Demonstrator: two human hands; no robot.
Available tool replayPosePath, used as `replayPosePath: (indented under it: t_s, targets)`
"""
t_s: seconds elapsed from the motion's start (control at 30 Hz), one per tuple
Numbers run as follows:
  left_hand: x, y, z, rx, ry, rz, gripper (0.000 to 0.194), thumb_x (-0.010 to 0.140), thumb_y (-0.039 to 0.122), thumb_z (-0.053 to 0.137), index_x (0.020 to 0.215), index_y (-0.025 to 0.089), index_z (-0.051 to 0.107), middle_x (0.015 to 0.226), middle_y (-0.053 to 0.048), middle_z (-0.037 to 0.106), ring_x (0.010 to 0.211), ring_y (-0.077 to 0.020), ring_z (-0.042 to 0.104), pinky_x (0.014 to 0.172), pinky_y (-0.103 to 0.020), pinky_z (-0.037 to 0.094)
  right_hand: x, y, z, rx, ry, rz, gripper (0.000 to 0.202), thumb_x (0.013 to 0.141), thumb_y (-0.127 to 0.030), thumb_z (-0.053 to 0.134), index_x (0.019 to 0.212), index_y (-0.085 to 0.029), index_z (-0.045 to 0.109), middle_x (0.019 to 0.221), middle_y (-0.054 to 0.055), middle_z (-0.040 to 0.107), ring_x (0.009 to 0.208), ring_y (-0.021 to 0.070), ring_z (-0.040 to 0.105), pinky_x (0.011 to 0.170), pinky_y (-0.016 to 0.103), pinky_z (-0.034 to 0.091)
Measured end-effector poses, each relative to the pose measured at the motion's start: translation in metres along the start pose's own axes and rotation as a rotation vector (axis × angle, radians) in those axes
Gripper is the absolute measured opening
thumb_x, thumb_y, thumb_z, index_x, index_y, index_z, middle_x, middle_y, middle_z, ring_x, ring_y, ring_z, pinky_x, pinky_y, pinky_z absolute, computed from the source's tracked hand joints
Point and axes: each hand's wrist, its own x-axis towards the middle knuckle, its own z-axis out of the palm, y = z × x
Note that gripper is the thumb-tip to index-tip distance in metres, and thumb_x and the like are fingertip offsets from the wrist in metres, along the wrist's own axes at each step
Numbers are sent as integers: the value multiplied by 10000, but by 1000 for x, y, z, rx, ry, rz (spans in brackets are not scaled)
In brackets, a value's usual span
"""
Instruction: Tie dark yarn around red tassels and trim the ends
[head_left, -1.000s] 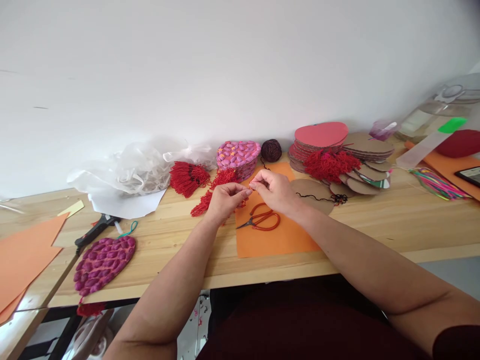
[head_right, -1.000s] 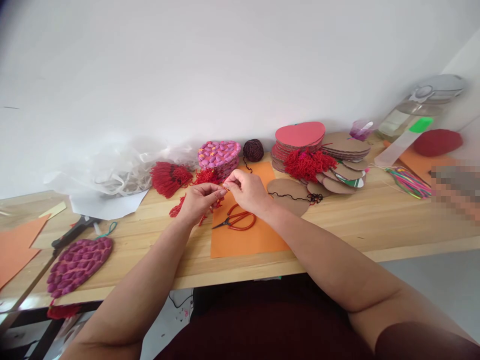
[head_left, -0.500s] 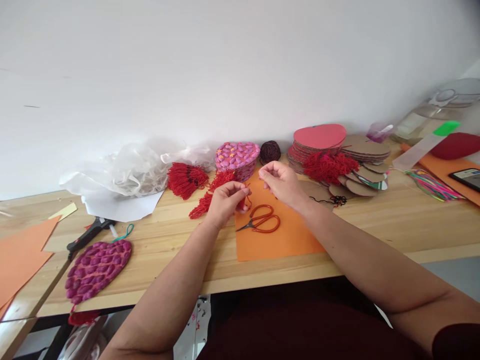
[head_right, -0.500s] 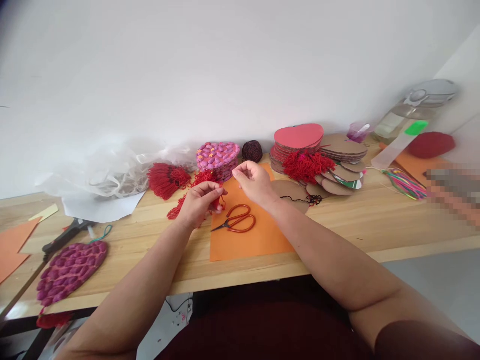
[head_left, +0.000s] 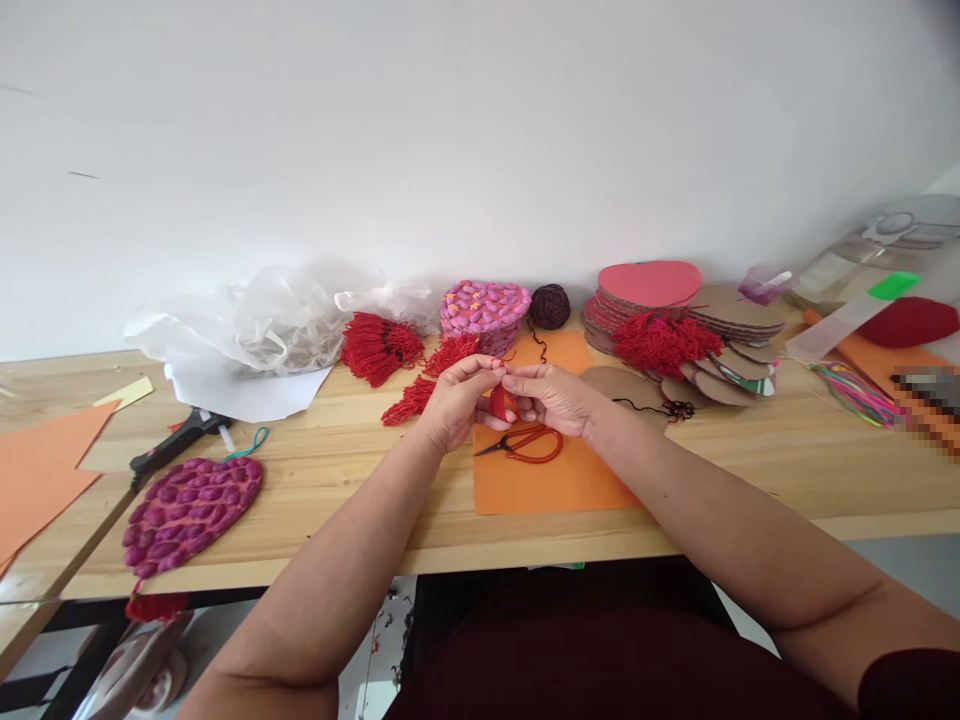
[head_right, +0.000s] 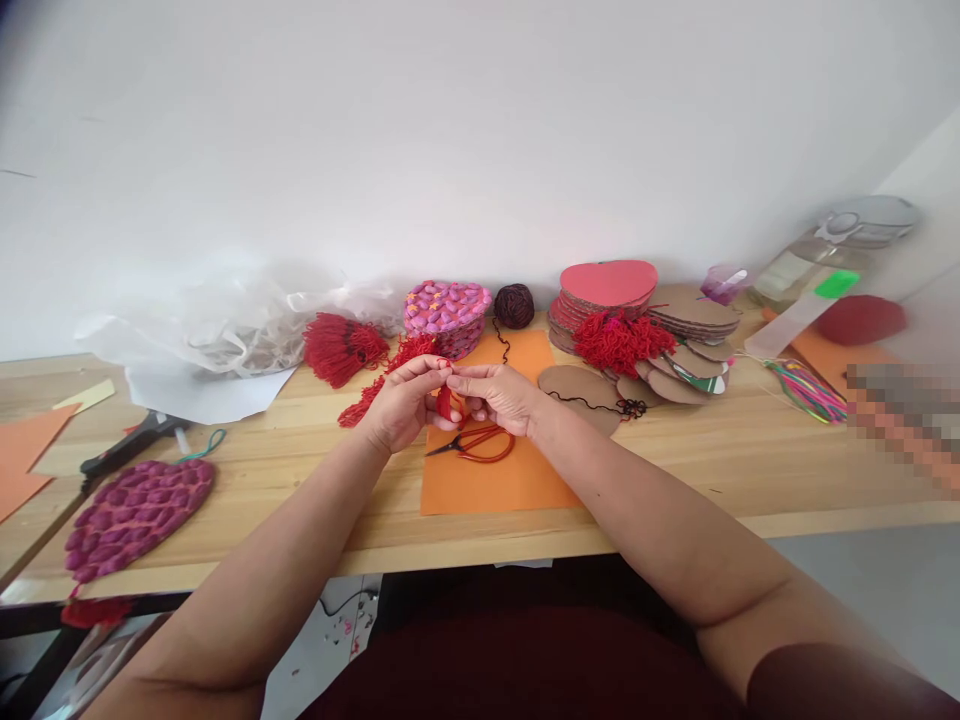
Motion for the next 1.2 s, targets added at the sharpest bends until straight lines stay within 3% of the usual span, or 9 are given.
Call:
replayPosePath:
  t_s: [0.33,0.67,0.9,1.0,1.2]
  targets:
    - [1,-1,-2,-23,-18,-8,433,651,397,827,923,204,552,686,40,637,460,-187,675,393,-296,572,-2,1,1,45,-65,24,344,645,-356,885,867,-158,713,623,-22,627,496,76,481,460,215,290]
    - [1,0,-1,18,-9,-5,430,652,412,842,923,194,589,730,17,660,470,-179,676,404,-293,577,0,4,5,54,0,13,324,602,-297,872,820,-182,663,602,-50,594,471,77,473,432,217,260]
    - [6,-3,-5,33,-7,1,465,737,518,786,1017,169,658,944,-78,720,527,-133,666,484,-277,582,-1,-2,6,76,202,-124,364,568,-350,878,771,-200,615,559,-92,512,430,50,336,422,218,232]
    - [8,-6,-7,90,-59,21,469,733,558,777,922,140,682,872,-79,714,550,-107,628,535,-251,560,-1,-3,5,-15,250,-209,346,581,-383,861,747,-196,623,608,-60,563,473,63,390,446,228,259]
    - [8,-9,-6,279,-127,142,335,768,456,741,721,137,649,633,5,573,541,-70,479,535,-200,390,0,-2,8,-221,274,-435,233,660,-366,787,736,-196,646,713,-14,625,653,113,532,611,270,424]
